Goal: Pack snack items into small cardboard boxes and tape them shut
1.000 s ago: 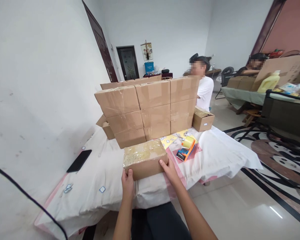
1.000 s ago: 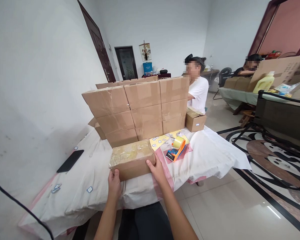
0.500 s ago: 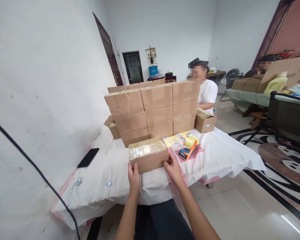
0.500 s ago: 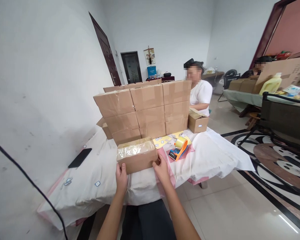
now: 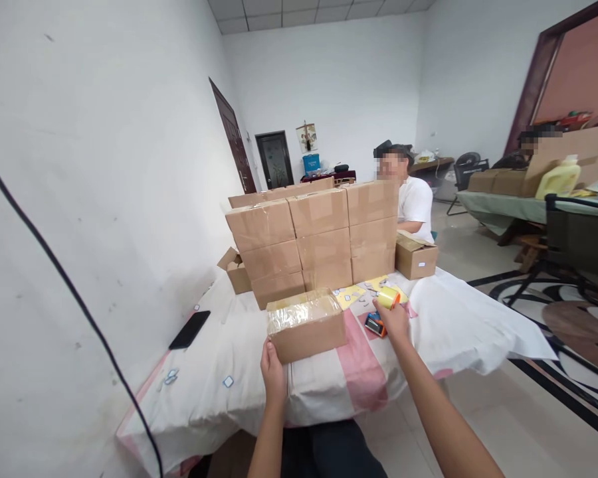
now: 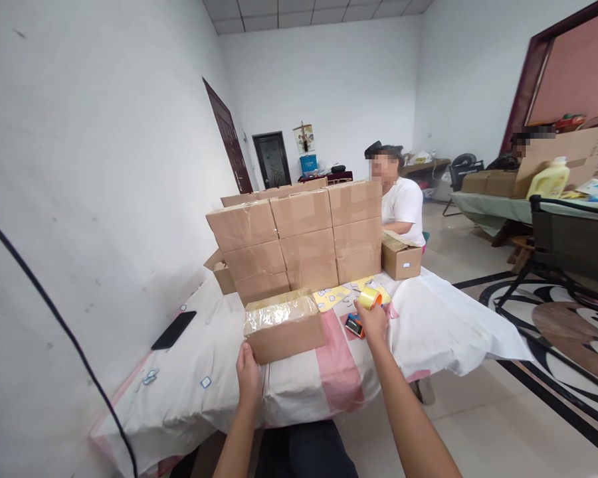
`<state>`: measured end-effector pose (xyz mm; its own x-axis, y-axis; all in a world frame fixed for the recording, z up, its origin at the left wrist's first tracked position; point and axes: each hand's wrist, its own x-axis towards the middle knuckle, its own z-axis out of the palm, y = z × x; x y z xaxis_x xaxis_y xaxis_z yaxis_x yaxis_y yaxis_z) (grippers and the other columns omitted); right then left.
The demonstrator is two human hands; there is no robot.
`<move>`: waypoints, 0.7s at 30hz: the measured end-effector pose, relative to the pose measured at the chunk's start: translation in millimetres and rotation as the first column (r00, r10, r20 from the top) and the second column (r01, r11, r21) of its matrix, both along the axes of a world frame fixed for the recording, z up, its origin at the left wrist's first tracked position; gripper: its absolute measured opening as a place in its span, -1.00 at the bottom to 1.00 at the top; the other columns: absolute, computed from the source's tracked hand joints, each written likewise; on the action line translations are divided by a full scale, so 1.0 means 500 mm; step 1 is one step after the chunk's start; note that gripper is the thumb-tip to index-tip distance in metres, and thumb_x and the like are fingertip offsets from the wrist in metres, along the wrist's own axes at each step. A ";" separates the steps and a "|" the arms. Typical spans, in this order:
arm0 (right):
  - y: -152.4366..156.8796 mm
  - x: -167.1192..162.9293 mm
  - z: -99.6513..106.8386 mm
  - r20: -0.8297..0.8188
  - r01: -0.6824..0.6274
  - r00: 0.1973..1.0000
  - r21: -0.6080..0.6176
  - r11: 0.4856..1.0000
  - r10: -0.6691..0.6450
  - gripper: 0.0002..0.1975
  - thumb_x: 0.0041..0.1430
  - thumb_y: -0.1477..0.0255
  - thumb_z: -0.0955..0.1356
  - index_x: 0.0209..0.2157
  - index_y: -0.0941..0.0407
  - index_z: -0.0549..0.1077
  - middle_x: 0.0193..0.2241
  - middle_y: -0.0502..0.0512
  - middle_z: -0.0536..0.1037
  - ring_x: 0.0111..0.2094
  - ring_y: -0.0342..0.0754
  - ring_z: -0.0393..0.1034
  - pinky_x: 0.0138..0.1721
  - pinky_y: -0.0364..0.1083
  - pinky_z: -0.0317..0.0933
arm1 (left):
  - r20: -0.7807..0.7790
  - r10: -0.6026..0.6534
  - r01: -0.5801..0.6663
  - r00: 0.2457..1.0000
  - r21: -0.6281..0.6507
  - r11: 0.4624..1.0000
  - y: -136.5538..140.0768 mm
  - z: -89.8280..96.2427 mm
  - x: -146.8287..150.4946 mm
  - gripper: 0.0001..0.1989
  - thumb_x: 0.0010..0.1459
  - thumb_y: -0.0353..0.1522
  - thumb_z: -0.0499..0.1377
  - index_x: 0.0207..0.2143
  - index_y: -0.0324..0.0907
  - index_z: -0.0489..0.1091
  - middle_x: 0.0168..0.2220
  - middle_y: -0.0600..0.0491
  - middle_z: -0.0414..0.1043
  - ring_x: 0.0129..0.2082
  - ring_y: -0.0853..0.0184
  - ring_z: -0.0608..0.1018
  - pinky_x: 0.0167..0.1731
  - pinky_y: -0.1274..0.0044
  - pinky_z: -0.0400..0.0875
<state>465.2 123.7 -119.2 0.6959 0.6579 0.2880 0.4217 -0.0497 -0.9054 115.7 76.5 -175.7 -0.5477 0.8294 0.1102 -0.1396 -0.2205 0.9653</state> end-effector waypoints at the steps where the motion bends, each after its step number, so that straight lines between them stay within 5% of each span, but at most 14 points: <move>1: 0.004 -0.001 -0.002 -0.003 0.019 1.000 -0.036 0.999 -0.019 -0.58 -0.11 0.06 0.42 -0.47 0.16 0.48 -0.55 0.32 0.53 -0.36 0.32 0.51 -0.24 0.21 0.32 | 0.010 0.006 -0.006 1.000 0.000 1.000 0.001 -0.001 0.000 -0.30 0.14 0.16 0.16 0.05 -0.21 0.47 0.16 -0.21 0.46 0.27 0.04 0.40 0.31 0.23 0.22; 9: -0.014 -0.006 -0.015 -0.071 -0.059 0.996 0.025 0.998 0.060 -0.53 -0.04 0.08 0.37 -0.26 0.20 0.54 -0.32 0.37 0.65 -0.21 0.29 0.56 -0.20 0.12 0.36 | 0.098 -0.002 0.002 0.995 -0.008 1.000 0.002 -0.002 0.001 -0.35 0.15 0.14 0.16 0.01 -0.20 0.47 0.12 -0.21 0.49 0.22 0.04 0.46 0.27 0.20 0.29; 21: -0.026 -0.032 -0.031 -0.081 -0.258 0.957 0.202 0.945 0.278 -0.58 -0.04 0.12 0.45 -0.28 0.18 0.52 -0.37 0.21 0.65 -0.35 0.15 0.55 -0.32 0.05 0.42 | 0.201 0.030 -0.025 0.979 -0.031 0.999 -0.004 0.013 0.010 -0.61 0.34 -0.13 0.08 0.04 -0.16 0.46 0.06 -0.09 0.53 0.07 0.24 0.57 0.13 0.39 0.44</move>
